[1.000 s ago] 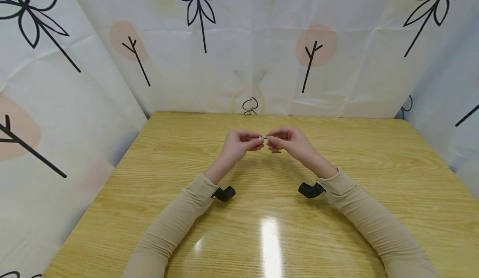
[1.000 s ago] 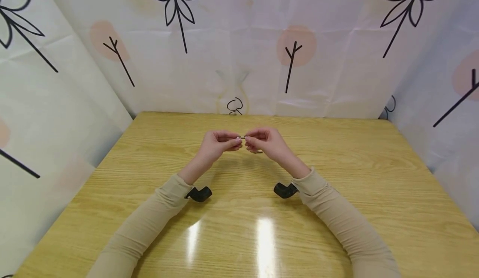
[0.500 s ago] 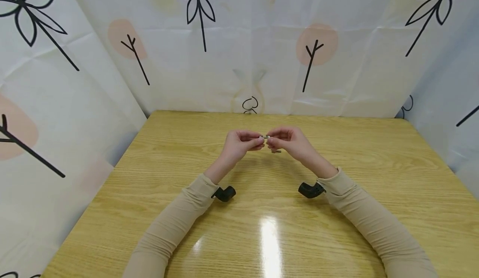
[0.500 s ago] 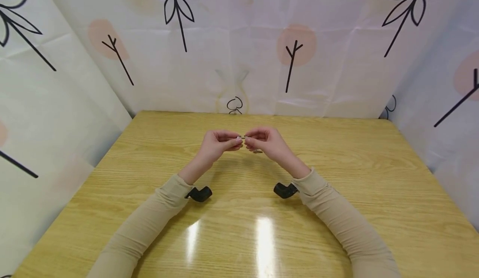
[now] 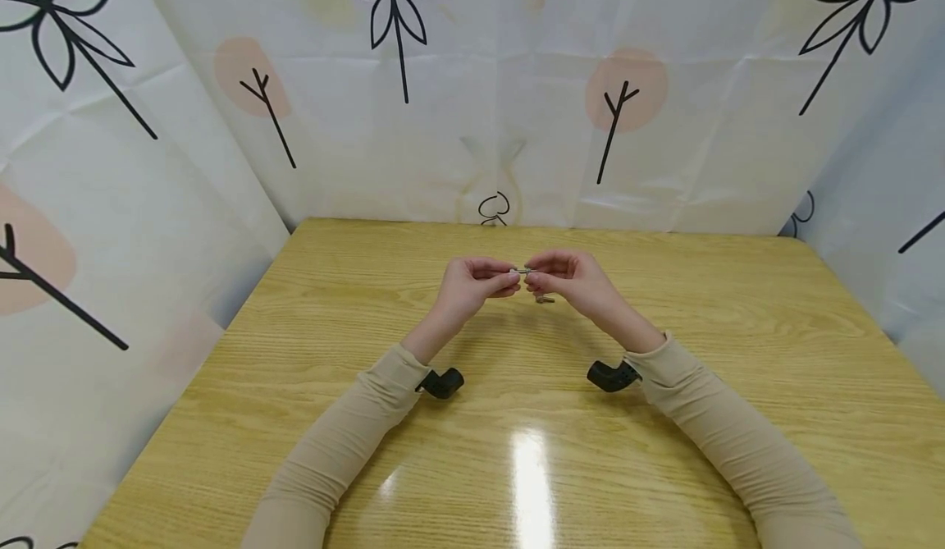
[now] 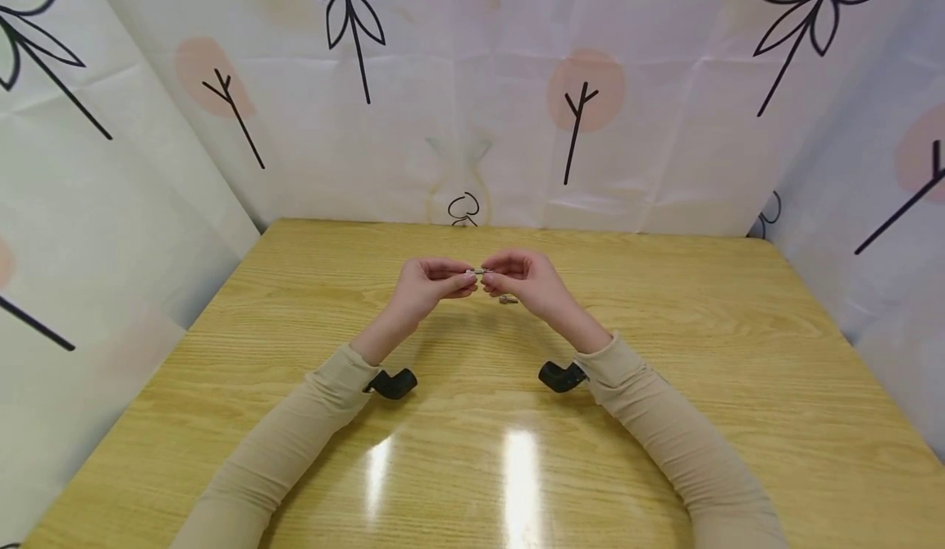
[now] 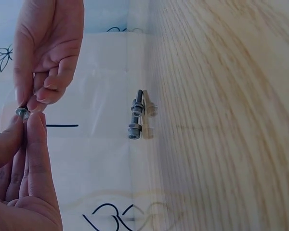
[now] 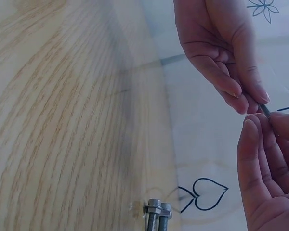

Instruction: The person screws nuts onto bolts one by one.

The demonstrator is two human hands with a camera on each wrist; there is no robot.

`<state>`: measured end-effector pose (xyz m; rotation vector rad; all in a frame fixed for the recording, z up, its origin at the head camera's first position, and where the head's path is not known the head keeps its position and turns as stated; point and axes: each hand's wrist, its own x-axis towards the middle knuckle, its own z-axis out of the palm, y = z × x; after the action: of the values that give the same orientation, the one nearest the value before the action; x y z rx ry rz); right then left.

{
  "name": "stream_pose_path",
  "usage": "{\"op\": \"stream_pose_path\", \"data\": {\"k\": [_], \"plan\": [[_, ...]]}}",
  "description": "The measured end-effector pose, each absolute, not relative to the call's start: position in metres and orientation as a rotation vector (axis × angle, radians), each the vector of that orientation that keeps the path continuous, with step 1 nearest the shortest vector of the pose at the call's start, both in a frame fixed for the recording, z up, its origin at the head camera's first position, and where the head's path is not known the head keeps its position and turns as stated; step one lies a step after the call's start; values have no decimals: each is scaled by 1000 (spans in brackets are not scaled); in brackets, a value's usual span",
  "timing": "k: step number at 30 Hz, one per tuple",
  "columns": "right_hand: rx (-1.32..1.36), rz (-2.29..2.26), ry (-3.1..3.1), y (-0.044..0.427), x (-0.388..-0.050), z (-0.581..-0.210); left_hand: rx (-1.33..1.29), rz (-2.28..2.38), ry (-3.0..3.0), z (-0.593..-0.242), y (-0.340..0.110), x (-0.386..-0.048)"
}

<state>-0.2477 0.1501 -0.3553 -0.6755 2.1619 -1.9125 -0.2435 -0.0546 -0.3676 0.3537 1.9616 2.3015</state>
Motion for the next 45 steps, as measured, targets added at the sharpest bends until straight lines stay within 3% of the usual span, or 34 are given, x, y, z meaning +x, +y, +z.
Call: {"op": "stream_pose_path", "data": {"k": [45], "plan": [[-636,-1841,2272,147,-249,-357,398,2315,1941,-369,-56,-243]]}}
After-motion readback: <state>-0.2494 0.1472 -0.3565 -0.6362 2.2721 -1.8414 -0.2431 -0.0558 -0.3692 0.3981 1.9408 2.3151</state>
